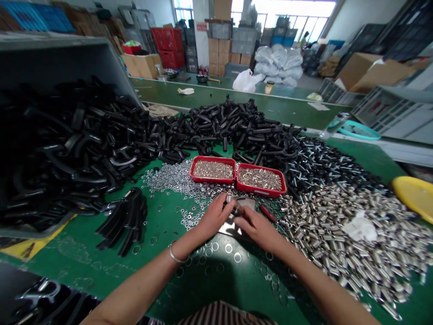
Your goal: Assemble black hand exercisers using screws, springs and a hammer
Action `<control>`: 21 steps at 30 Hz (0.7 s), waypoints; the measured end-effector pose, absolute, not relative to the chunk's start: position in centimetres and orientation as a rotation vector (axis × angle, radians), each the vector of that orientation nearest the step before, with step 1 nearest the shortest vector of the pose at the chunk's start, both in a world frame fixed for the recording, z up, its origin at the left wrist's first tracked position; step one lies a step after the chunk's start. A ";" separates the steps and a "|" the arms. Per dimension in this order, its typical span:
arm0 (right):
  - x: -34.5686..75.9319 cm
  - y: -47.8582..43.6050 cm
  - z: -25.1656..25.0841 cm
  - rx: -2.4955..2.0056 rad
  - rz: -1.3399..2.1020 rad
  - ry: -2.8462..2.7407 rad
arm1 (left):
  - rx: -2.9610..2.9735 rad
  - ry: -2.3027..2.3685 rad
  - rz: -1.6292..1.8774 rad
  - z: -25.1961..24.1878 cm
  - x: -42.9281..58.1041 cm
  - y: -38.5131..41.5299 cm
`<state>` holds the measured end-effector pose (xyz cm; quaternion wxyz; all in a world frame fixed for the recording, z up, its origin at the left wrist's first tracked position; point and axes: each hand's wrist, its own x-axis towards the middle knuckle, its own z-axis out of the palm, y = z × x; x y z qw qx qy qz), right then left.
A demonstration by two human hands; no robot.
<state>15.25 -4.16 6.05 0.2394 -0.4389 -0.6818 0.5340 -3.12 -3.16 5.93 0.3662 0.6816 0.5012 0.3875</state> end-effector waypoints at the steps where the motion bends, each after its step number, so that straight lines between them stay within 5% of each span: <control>1: 15.3 -4.1 6.2 -1.224 1.376 -1.842 | 1.701 1.319 0.993 5.8 -3.1 -3.2; 6: 15.5 -4.3 6.5 -1.152 1.644 -1.902 | 1.804 1.275 1.012 6.0 -3.0 -3.7; 10: 15.4 -4.5 6.6 -1.244 1.229 -1.940 | 1.707 1.327 1.048 6.1 -2.8 -4.2; 14: 15.1 -4.9 6.8 -1.231 1.425 -1.997 | 1.748 1.359 1.063 5.8 -2.7 -4.6; 18: 15.1 -5.1 7.3 -1.343 1.065 -2.048 | 1.615 1.389 1.016 5.4 -2.5 -5.0; 21: 15.0 -5.3 7.3 -1.271 1.547 -1.868 | 1.615 1.441 1.030 5.6 -2.5 -5.4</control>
